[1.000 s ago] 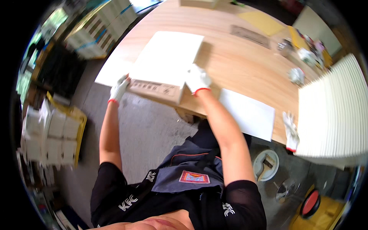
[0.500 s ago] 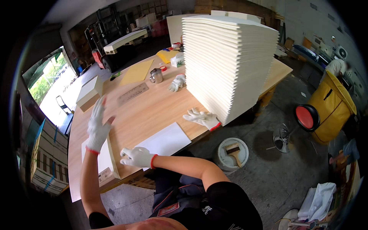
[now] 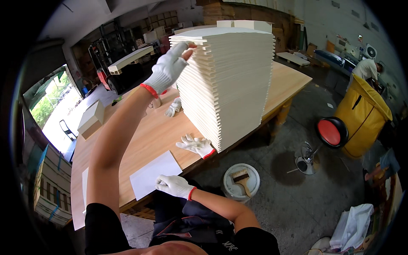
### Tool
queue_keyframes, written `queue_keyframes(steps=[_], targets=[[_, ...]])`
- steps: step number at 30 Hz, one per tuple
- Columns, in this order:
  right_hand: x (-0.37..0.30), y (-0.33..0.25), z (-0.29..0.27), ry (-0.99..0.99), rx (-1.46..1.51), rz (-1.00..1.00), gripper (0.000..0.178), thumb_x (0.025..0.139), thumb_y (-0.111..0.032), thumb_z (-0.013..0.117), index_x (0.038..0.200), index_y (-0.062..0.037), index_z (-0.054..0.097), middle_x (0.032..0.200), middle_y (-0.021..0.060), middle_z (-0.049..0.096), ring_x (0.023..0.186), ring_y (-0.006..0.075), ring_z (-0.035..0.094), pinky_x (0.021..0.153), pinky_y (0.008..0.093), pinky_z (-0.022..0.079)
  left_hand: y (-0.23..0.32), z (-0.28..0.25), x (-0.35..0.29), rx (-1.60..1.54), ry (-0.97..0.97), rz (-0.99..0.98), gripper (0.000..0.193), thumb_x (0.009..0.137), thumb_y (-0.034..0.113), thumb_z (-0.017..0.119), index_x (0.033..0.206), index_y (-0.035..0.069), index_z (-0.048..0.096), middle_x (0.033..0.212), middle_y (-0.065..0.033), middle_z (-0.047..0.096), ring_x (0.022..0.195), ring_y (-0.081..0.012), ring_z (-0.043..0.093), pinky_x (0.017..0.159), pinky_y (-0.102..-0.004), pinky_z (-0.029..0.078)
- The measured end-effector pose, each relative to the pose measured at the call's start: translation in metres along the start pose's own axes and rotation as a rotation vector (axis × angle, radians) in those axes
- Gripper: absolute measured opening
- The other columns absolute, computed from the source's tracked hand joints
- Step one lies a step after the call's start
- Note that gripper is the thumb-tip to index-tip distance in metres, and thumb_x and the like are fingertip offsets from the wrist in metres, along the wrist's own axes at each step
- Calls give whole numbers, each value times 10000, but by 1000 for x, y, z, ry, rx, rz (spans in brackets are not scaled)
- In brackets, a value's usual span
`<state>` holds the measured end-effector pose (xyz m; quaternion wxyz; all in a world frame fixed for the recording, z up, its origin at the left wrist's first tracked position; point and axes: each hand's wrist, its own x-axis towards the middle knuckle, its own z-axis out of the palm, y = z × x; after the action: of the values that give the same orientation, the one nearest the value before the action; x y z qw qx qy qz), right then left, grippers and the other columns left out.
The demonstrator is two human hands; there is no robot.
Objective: The person assembles notebooks by applying glue to the spine of a stack of white pages and then attaching a cardboard cover. The person uses a brush to spread the adhesive and a ruler to press the cover onto the glued spine, repeating the process for multiple units.
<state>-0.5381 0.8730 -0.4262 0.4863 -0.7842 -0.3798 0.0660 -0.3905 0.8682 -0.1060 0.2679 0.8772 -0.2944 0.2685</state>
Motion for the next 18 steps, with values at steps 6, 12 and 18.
queue_keyframes(steps=[6,12,18], targets=[[-18,14,-9,-20,18,59,278,952,-378,589,1047,-117,591,744,57,660,691,240,650,639,373,480,-10,4,8,99,137,40,321,972,300,518,1271,183,528,1292,-148,577,1142,-382,565,925,-422,476],[-26,33,-6,6,112,52,297,933,-430,590,1015,-144,596,755,77,669,718,287,658,625,417,480,-13,-3,18,94,135,1,282,945,263,535,1216,224,603,1277,-118,585,1134,-341,574,939,-400,468],[-32,42,-2,-8,72,46,262,953,-365,592,1037,-117,610,718,47,660,664,219,656,625,351,486,-25,3,25,88,186,-16,338,889,203,520,1206,229,635,1229,-89,620,1101,-327,599,932,-396,467]])
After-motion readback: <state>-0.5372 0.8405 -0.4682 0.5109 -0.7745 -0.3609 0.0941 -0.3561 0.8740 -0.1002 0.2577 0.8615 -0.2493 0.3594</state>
